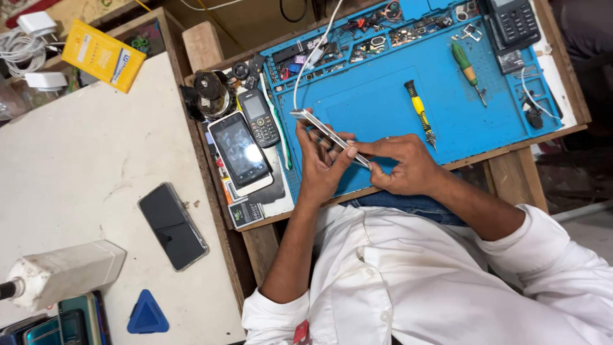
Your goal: The person removes the back cover of a white smartphone using a yellow pry tool, then detaches the battery connector and removes the battery. The person reconnects the battery and reassembles the phone, placing the back cover back on.
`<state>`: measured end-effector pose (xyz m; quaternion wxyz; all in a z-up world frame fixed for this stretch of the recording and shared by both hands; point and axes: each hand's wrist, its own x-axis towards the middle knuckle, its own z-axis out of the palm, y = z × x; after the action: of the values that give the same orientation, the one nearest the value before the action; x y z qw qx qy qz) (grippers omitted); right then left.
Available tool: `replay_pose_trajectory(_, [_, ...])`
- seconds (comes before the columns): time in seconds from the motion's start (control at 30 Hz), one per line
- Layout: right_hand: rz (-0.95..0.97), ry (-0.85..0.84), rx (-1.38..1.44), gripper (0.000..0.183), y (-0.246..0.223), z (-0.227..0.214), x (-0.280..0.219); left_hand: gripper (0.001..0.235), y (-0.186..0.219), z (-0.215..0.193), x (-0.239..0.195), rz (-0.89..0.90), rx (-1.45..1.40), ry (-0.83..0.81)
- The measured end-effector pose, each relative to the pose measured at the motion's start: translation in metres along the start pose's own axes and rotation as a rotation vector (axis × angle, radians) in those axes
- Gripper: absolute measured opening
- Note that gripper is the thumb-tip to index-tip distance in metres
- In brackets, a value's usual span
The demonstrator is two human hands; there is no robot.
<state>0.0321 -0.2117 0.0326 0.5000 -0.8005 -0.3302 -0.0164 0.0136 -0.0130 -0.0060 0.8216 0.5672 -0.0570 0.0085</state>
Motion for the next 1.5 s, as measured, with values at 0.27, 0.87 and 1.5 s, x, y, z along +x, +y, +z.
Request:
replay_pose_trajectory(0.27, [0.031, -0.034, 0.052, 0.049, -0.005, -0.007, 0.004, 0.106, -0.004, 0.002, -0.002, 0.024, -0.016, 0.007])
replay_pose_trajectory(0.87, [-0.059, 0.033, 0.006, 0.039, -0.013, -0.006, 0.02, 0.103, -0.011, -0.003, -0.001, 0.021, 0.049, 0.044])
replay_pose_trajectory(1.5, [-0.016, 0.111, -0.034, 0.026, -0.013, 0.01, 0.029, 0.127, -0.017, -0.004, -0.003, 0.091, 0.099, -0.061])
